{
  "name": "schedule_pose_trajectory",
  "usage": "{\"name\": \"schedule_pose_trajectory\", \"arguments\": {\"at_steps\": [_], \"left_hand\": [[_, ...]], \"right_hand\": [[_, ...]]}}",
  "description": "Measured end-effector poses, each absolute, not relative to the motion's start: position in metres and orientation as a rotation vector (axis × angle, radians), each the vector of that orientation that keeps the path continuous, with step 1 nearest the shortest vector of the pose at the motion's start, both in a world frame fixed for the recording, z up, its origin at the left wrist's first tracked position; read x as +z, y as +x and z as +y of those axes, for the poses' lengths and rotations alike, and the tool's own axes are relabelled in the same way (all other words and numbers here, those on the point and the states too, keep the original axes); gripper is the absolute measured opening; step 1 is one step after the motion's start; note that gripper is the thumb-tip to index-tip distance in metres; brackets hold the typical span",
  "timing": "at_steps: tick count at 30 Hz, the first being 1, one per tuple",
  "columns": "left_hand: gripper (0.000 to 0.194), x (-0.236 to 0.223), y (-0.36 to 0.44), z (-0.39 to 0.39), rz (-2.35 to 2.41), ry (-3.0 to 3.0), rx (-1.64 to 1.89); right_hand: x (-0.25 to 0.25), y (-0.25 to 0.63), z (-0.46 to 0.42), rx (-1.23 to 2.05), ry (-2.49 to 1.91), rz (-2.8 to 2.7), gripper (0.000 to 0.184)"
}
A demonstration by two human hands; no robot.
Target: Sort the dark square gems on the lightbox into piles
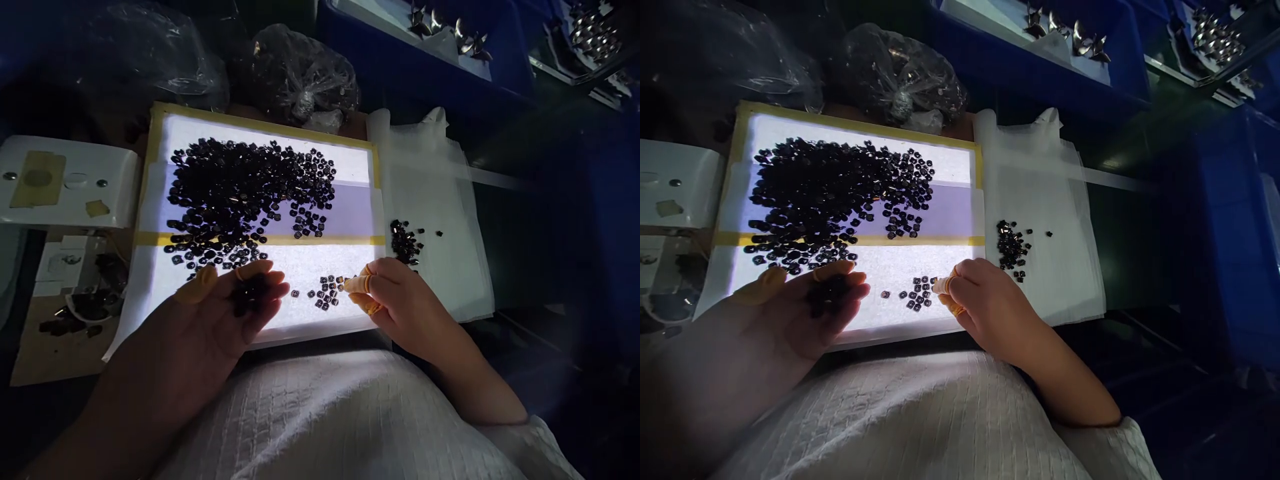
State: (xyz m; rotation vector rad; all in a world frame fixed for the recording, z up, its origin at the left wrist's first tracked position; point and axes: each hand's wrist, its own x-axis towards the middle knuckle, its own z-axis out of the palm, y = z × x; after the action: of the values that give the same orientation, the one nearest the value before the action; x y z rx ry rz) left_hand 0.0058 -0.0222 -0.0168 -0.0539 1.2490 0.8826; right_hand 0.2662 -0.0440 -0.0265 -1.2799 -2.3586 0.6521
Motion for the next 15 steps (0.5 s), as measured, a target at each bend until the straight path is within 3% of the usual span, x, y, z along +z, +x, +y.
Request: {"name": "schedule_pose_trajectory", "arguments": {"at_steps": [7,15], "left_hand": [[0.042,-0.0176,0.0044,-0.0253,1.218,-0.003,0.891],[0.04,-0.0204,-0.0002,-0.0283,1.159,0.017,0.883]], "right_hand": [[-0.029,0.2585,-0.0435,0.594,-1.258,-2.403,0.019],[-0.0299,0.2578,-0.0394,0.619,-1.286,-2.38,0.012]]}}
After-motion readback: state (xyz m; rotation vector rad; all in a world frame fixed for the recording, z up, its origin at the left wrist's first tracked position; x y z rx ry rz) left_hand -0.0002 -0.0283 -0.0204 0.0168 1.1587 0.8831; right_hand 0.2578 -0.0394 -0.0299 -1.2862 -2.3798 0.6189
